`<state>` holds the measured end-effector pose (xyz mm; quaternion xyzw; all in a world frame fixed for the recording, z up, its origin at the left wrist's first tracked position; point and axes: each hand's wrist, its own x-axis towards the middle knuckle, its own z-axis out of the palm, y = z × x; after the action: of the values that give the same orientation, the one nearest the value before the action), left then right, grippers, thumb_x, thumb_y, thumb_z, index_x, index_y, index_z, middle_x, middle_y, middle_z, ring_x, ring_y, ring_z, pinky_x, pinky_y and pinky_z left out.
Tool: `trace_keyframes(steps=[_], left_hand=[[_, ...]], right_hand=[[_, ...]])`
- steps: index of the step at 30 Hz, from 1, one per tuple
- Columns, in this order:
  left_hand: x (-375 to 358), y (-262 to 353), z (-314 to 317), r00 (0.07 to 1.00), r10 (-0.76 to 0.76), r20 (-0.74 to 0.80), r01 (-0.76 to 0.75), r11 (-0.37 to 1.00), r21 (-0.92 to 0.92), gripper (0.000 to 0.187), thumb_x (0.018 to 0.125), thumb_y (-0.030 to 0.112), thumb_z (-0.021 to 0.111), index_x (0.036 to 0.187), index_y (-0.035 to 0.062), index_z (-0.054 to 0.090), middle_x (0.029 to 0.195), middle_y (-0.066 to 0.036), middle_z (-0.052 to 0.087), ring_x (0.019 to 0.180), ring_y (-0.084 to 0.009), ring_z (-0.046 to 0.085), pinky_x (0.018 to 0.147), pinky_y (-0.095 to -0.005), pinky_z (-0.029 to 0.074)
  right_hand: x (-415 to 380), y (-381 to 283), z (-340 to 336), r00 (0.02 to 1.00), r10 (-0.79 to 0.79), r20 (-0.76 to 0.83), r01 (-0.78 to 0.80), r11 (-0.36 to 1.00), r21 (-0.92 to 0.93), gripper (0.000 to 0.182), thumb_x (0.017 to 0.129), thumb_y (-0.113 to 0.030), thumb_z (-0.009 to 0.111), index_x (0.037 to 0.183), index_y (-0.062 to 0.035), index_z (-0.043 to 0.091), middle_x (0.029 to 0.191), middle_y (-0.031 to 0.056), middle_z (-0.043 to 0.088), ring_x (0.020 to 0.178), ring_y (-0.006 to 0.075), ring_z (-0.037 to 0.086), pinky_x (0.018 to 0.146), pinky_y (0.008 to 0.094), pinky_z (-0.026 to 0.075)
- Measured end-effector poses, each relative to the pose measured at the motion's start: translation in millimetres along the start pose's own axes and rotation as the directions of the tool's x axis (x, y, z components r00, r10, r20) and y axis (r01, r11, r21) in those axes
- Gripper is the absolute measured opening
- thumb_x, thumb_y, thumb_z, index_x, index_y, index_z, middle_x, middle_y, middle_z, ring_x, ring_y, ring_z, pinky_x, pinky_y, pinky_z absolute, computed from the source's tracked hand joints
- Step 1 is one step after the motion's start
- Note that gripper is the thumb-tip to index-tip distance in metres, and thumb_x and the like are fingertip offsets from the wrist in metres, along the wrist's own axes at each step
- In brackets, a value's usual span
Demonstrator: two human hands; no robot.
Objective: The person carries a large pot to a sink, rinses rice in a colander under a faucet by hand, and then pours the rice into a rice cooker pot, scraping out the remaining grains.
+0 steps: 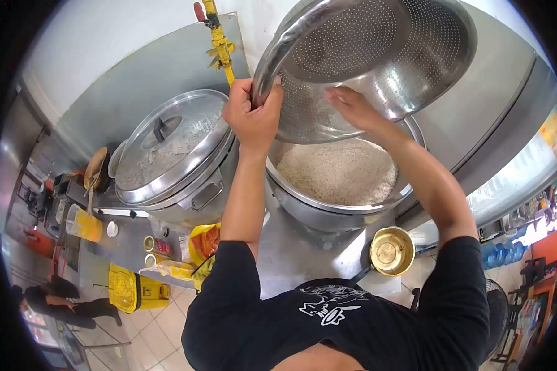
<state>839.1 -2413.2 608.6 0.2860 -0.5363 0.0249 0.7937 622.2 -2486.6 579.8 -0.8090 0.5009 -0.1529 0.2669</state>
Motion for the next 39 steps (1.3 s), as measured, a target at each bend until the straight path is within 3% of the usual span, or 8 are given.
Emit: trace_keyframes(steps=[6, 9, 15, 17, 20, 22, 31, 39], left_hand=[[8.0, -2.4, -4.0, 0.996, -0.020, -0.089, 0.027, 0.997, 0.068, 0.024, 0.072, 0.007, 0.075, 0.071, 0.0042, 0.051, 0.054, 0.006, 0.045, 0.050, -0.0006, 0.035, 0.045, -0.0167, 0.029], [8.6, -12.5, -6.5, 0.997, 0.013, -0.073, -0.007, 0.996, 0.088, 0.025, 0.072, 0.008, 0.075, 0.071, 0.0048, 0.050, 0.054, 0.006, 0.045, 0.049, -0.0010, 0.035, 0.046, -0.0168, 0.030], [4.8, -11.6, 4.9, 0.993, 0.042, -0.114, -0.033, 0.996, 0.080, 0.025, 0.073, 0.008, 0.074, 0.072, 0.0052, 0.049, 0.054, 0.006, 0.045, 0.049, -0.0017, 0.035, 0.046, -0.0171, 0.030], [7.5, -7.7, 4.7, 0.989, 0.036, -0.142, -0.018, 0.992, 0.124, 0.025, 0.073, 0.008, 0.074, 0.072, 0.0045, 0.049, 0.054, 0.005, 0.046, 0.049, -0.0019, 0.036, 0.046, -0.0176, 0.031], [5.4, 7.2, 1.2, 0.977, -0.135, -0.166, 0.142, 0.989, 0.032, 0.024, 0.075, 0.009, 0.072, 0.071, 0.0044, 0.050, 0.062, 0.005, 0.047, 0.052, -0.0026, 0.035, 0.048, -0.0177, 0.029], [7.7, 7.4, 3.4, 0.976, -0.103, -0.191, 0.106, 0.994, 0.008, 0.024, 0.075, 0.008, 0.072, 0.071, 0.0047, 0.048, 0.062, 0.004, 0.047, 0.053, -0.0033, 0.036, 0.048, -0.0184, 0.030], [-13.3, 17.1, 48.8, 0.980, 0.020, -0.200, -0.027, 0.999, -0.033, 0.026, 0.074, 0.008, 0.071, 0.070, 0.0045, 0.045, 0.059, 0.002, 0.046, 0.053, -0.0060, 0.039, 0.049, -0.0217, 0.034], [-9.5, 4.0, 53.5, 0.982, 0.104, -0.158, -0.090, 0.991, 0.095, 0.022, 0.070, 0.003, 0.067, 0.069, 0.0043, 0.046, 0.047, -0.002, 0.041, 0.042, -0.0090, 0.041, 0.043, -0.0240, 0.035]], right_hand=[[-48.3, 41.9, 44.6, 0.783, -0.542, 0.305, 0.621, 0.658, -0.425, 0.082, 0.085, -0.056, 0.050, 0.139, 0.0008, 0.025, 0.142, 0.0272, 0.024, 0.133, 0.0331, 0.027, 0.105, 0.0403, 0.031], [-69.1, 1.0, 4.2, 0.690, 0.447, 0.569, 0.208, 0.631, -0.748, 0.070, 0.083, -0.053, 0.053, 0.127, 0.0004, 0.045, 0.138, 0.0217, 0.035, 0.126, 0.0309, 0.040, 0.098, 0.0458, 0.038], [-73.1, 6.0, -23.6, 0.964, 0.025, 0.266, -0.074, 0.982, 0.175, 0.044, 0.082, -0.045, 0.058, 0.105, -0.0085, 0.064, 0.121, 0.0159, 0.055, 0.113, 0.0313, 0.051, 0.091, 0.0411, 0.044], [-84.6, 15.0, -9.4, 0.976, -0.074, 0.206, 0.209, 0.029, -0.978, 0.036, 0.086, -0.039, 0.055, 0.108, -0.0111, 0.062, 0.120, 0.0137, 0.056, 0.109, 0.0296, 0.054, 0.090, 0.0379, 0.044], [-56.1, 40.4, -38.3, 0.903, 0.084, -0.422, -0.071, 0.996, 0.047, 0.043, 0.090, -0.035, 0.047, 0.118, -0.0026, 0.052, 0.124, 0.0149, 0.051, 0.114, 0.0373, 0.048, 0.094, 0.0454, 0.039], [-23.4, 63.7, -47.2, 0.184, 0.002, -0.983, 0.013, 1.000, 0.005, 0.056, 0.091, -0.042, 0.043, 0.127, 0.0003, 0.042, 0.135, 0.0151, 0.042, 0.120, 0.0376, 0.042, 0.098, 0.0439, 0.035], [27.4, 7.4, 23.9, 0.829, 0.482, -0.284, 0.389, -0.132, 0.912, 0.072, 0.093, -0.058, 0.024, 0.143, -0.0056, 0.017, 0.147, 0.0123, 0.023, 0.135, 0.0284, 0.023, 0.109, 0.0388, 0.021], [-58.6, -57.9, -11.3, 0.991, 0.018, -0.133, 0.124, 0.250, 0.960, 0.073, 0.095, -0.050, 0.031, 0.131, 0.0135, 0.029, 0.134, 0.0204, 0.041, 0.124, 0.0278, 0.041, 0.105, 0.0364, 0.032]])
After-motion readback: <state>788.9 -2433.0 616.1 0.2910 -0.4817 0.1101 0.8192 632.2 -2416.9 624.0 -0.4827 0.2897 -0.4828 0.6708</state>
